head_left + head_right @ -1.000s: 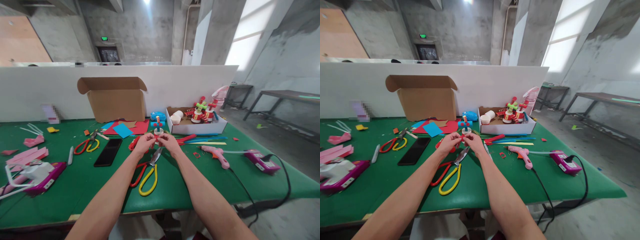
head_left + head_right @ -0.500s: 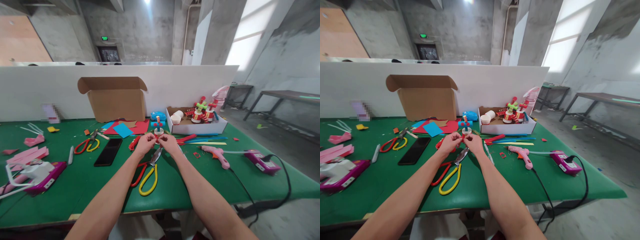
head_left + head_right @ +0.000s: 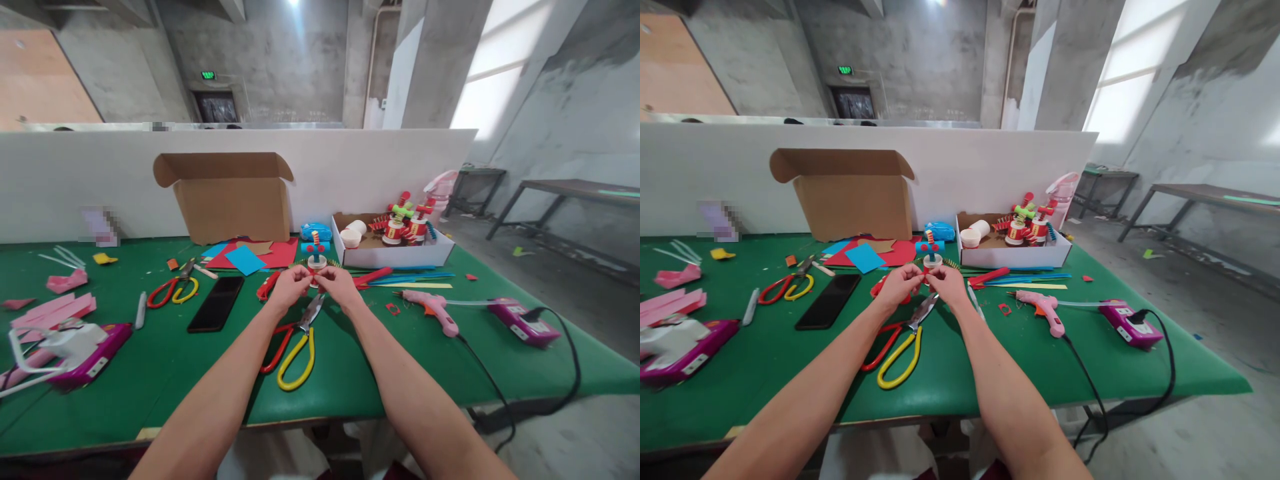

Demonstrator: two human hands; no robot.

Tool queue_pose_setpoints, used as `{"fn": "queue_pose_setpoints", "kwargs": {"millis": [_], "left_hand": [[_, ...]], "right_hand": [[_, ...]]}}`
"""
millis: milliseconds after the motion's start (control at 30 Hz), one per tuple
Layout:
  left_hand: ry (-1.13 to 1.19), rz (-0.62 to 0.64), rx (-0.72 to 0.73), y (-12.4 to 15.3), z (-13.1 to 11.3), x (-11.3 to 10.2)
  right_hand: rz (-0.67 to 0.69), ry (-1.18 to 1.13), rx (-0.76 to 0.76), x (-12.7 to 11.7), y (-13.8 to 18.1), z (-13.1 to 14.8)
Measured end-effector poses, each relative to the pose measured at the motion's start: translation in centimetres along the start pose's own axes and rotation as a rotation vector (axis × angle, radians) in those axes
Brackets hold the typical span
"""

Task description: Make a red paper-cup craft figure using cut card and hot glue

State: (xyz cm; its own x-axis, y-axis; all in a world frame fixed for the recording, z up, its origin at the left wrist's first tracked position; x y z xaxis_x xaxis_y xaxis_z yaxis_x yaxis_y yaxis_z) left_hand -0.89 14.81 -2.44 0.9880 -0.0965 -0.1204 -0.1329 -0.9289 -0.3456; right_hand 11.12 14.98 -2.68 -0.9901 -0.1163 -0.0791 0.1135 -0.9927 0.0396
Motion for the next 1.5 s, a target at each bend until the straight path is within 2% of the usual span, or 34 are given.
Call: {"fn": "queue_pose_setpoints", "kwargs": {"millis": [133,200,367,533,700,767,867,933,1133,1333,1500], "left_hand": [[0.004,-0.005,-0.012,0.0,0.0,-0.1],[-0.003,-0.008,-0.017,0.1,-0.1,0.0],[-0.027,-0.019,-0.015,0.1,-0.3,-0.1],[-0.02,-0.031,-0.012,0.1,-0.4,-0.3],[-0.017,-0.02,-0.015,0.1,-0.3,-0.2],[-0.023,-0.029,-0.017,0.1,-0.3,-0.2],[-0.017,-0.034,-0.02,0.1,-0.3,-0.3],[-0.007,-0.03,-0.021,0.1,-0.3,-0.2],[0.031,0.007,-0.031,0.1,-0.4,0.1],[0.044,0.048,-0.014,0.2,-0.5,0.4],[0.012,0.056,-0.015,0.3,-0.7,0.4]], "right_hand": [[0.037,-0.106,0.091,0.1,-0.1,-0.6],[0.012,-0.04,0.051,-0.1,-0.1,-0.2],[-0.125,0.313,-0.152,-0.5,0.5,1.6],[-0.091,0.286,-0.101,-0.6,0.3,1.2],[-0.146,0.382,-0.164,-0.8,0.5,1.9],[-0.145,0.337,-0.134,-0.9,0.4,1.7],[-0.066,0.149,-0.021,-0.6,0.0,0.5],[-0.024,0.094,0.004,-0.3,-0.2,0.1],[-0.056,0.144,-0.088,-0.5,-0.2,0.4],[-0.019,0.068,-0.07,-0.4,-0.1,0.4],[-0.062,0.169,-0.107,-0.6,0.1,0.9]]}}
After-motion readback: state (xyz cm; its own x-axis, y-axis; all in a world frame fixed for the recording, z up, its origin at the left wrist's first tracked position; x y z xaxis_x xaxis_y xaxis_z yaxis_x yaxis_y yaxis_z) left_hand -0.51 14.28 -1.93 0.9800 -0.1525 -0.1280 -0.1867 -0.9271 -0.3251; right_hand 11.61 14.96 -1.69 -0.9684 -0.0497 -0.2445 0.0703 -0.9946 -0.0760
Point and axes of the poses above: each hand's wrist, its own y-axis away from the middle knuckle, its own x-axis out of the palm, z = x × y, the point moved 8 cm from there along -y, towards the middle knuckle, and after that the axes turned 10 degrees about x, right-handed, at the moved point
